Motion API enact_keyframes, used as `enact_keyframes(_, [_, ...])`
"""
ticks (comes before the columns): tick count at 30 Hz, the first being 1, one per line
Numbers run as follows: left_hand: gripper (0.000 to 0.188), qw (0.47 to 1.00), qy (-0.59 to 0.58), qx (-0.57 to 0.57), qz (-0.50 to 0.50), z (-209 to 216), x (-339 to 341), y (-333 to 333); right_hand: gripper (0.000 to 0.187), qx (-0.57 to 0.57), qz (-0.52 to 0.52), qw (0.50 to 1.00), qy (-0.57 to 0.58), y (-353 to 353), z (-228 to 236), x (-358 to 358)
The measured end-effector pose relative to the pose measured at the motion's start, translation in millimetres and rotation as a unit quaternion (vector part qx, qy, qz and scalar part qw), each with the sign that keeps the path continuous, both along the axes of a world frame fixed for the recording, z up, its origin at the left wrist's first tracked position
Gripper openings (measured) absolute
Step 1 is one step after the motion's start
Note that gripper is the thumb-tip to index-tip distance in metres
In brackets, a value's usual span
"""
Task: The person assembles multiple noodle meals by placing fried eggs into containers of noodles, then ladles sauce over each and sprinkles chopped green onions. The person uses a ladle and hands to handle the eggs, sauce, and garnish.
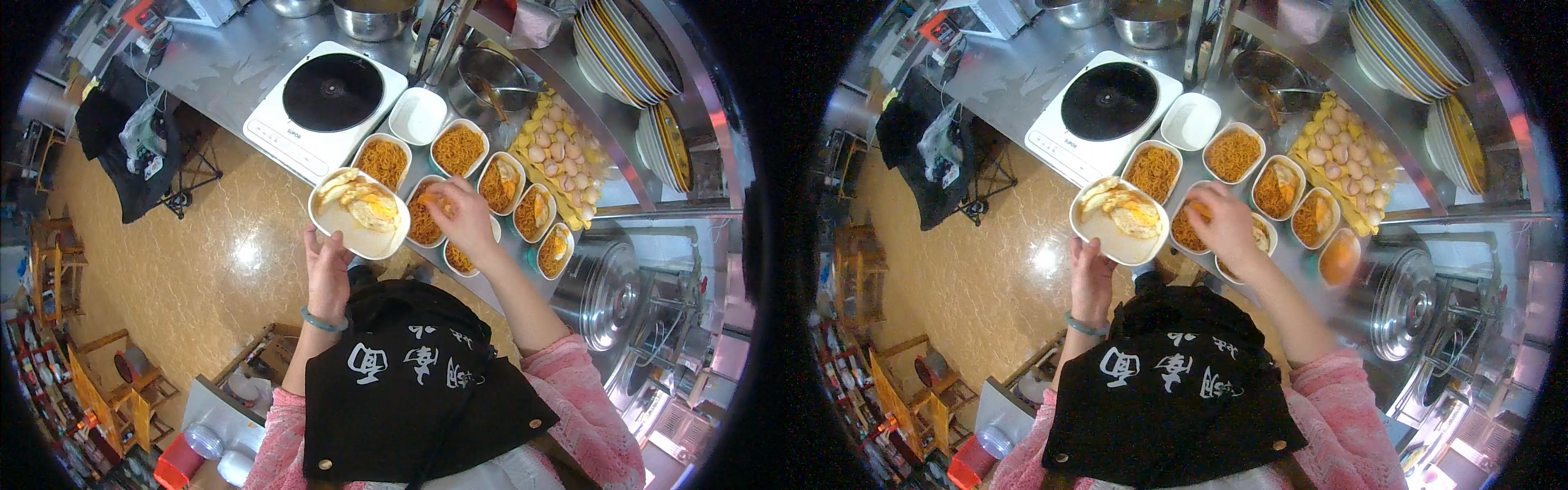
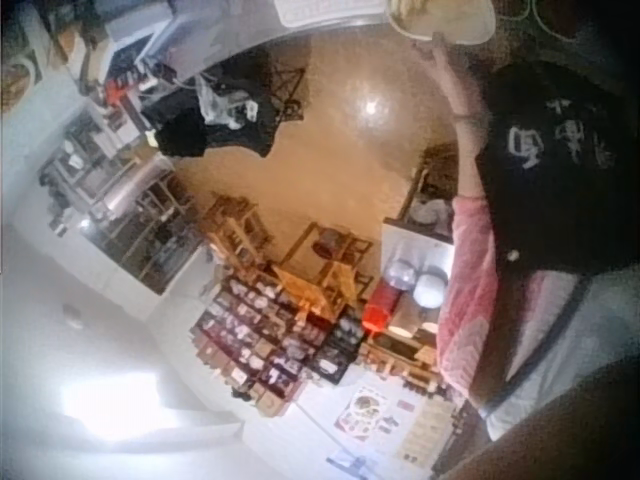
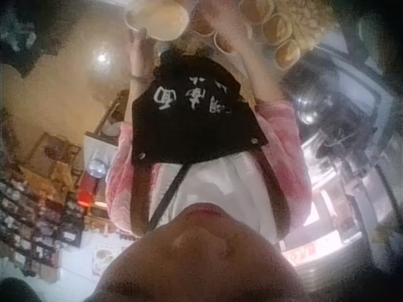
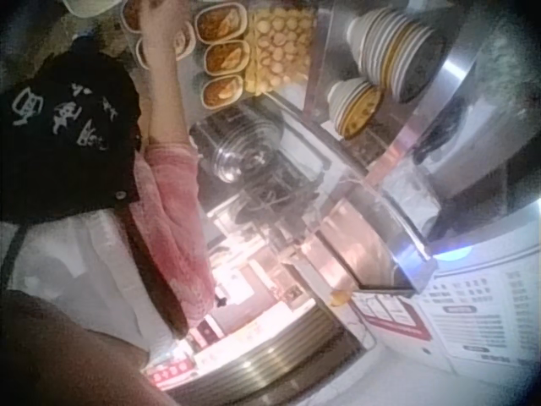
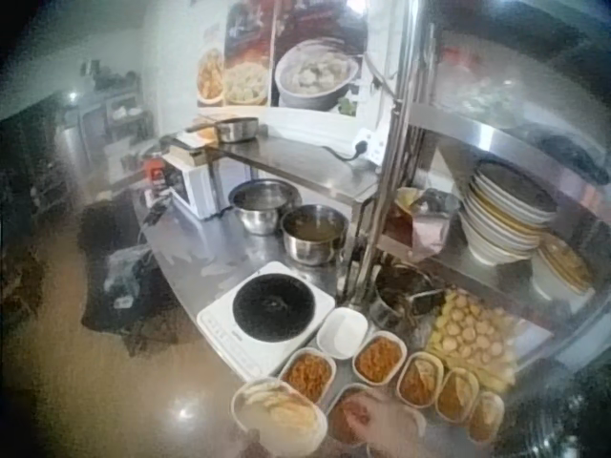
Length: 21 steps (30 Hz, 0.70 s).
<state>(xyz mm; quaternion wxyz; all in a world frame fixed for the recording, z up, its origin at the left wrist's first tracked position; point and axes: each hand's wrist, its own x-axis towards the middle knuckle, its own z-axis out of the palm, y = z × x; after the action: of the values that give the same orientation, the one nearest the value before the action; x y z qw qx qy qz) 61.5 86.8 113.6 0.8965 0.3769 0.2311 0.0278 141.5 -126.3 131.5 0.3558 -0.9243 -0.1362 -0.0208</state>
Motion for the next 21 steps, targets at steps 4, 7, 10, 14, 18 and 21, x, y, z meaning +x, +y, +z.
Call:
enact_keyframes(4, [0.049,0.999,-0.01,0.011,-0.042,3,4,-17,0.022,0.013,0.038,0.999,-0.033,28,26,3])
enact_keyframes(7, [0.053,0.997,-0.008,0.026,-0.07,4,4,-24,0.022,-0.015,0.072,0.996,-0.055,36,27,3])
enact_keyframes(10, [0.054,0.995,0.029,0.035,-0.088,3,3,-26,0.021,-0.052,0.092,0.99,-0.095,38,19,-3])
enact_keyframes(14, [0.053,0.997,0.039,0.004,-0.063,-2,-1,-25,0.025,0.141,0.024,0.983,0.119,33,10,-3])
enact_keyframes(18, [0.052,0.997,0.057,-0.009,-0.044,-12,-4,-13,0.022,0.373,-0.051,0.858,0.35,21,14,9])
enact_keyframes(21, [0.049,0.998,0.061,0.002,0.002,-18,-12,6,0.028,0.333,-0.128,0.856,0.375,7,17,23])
